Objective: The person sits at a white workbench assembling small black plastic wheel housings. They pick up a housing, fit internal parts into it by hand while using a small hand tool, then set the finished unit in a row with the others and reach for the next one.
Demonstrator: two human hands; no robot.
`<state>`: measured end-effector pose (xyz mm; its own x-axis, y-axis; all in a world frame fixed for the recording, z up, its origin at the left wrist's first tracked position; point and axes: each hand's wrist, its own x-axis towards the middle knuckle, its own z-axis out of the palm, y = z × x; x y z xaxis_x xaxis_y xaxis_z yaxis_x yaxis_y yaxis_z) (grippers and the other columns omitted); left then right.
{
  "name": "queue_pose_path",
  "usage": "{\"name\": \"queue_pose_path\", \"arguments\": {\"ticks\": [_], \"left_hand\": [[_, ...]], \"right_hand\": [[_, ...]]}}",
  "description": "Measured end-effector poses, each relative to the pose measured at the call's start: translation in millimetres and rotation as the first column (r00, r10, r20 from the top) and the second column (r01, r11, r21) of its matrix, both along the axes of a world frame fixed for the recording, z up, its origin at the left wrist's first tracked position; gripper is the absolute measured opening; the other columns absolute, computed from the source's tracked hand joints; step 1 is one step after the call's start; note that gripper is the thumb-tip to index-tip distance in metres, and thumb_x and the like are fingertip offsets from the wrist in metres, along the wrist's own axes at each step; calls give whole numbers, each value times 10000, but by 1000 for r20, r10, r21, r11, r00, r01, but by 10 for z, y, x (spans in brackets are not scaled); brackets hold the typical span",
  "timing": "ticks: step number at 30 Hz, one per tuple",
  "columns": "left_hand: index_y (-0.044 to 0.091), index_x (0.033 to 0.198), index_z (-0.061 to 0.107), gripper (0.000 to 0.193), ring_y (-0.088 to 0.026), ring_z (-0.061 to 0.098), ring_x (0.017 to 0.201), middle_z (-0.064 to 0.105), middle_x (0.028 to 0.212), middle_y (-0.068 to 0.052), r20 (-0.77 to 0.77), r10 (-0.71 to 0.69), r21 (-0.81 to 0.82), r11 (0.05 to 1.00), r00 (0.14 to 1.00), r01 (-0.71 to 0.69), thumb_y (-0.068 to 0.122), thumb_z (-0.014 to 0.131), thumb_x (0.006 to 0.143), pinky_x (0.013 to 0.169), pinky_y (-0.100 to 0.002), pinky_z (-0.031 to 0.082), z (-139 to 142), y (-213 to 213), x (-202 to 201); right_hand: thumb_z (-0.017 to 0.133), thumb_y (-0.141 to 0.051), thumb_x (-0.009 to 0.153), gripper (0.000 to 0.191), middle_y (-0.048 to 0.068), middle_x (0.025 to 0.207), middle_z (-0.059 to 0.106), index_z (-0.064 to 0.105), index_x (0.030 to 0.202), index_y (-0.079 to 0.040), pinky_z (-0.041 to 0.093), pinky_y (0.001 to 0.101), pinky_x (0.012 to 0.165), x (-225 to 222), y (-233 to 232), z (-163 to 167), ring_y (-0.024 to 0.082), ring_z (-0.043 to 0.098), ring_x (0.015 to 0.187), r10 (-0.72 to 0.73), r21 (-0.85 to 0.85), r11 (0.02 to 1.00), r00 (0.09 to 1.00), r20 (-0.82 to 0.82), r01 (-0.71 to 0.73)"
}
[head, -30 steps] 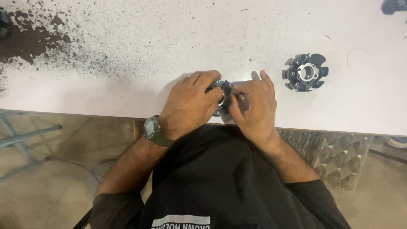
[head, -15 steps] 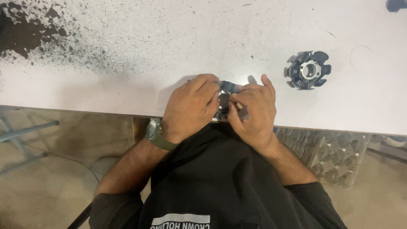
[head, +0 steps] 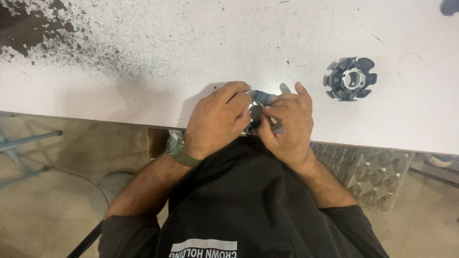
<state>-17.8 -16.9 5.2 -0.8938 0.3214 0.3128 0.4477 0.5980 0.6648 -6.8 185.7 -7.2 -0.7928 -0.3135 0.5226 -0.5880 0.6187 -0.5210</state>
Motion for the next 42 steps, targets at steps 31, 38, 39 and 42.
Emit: {"name": "queue_pose_path", "arguments": {"ticks": [31, 38, 39, 42], "left_hand": [[46, 969, 622, 214, -276, 668, 968, 617, 1124, -98, -206, 66, 31, 998, 976, -61, 72, 762, 810, 780, -396, 563, -108, 138, 111], [62, 1197, 685, 338, -315, 519, 1338, 519, 1471, -157, -156, 163, -190, 963, 974, -192, 274, 780, 951, 1103, -488, 456, -82, -680, -63], [71, 1340, 635, 517, -354, 457, 1411, 470, 1520, -191, -259, 294, -250, 900, 920, -358, 363, 837, 965, 1168, -530, 429, -89, -1065, -159], [13, 1454, 528, 687, -394, 493, 1328, 505, 1435, -242, -417, 586, -268, 651, 695, -710, 451, 780, 988, 1099, -596, 423, -159, -2286, -409]], "right_hand": [[808, 85, 763, 369, 94, 1005, 656, 620, 1046, -59, 415, 558, 1162, 49, -43, 8, 306, 650, 1069, 44, 90, 995, 994, -99, -35], [762, 57, 912, 286, 113, 1103, 646, 597, 1114, -59, 373, 592, 1213, -12, 290, 28, 336, 644, 1124, -106, 193, 973, 988, -109, 126], [756, 45, 952, 270, 118, 1120, 641, 593, 1144, -52, 364, 601, 1223, -39, 415, 38, 343, 638, 1143, -140, 214, 963, 983, -118, 163], [719, 56, 1072, 206, 130, 1160, 627, 558, 1177, -18, 363, 580, 1274, -86, 753, 4, 314, 623, 1150, -186, 170, 966, 980, -70, 195]]}}
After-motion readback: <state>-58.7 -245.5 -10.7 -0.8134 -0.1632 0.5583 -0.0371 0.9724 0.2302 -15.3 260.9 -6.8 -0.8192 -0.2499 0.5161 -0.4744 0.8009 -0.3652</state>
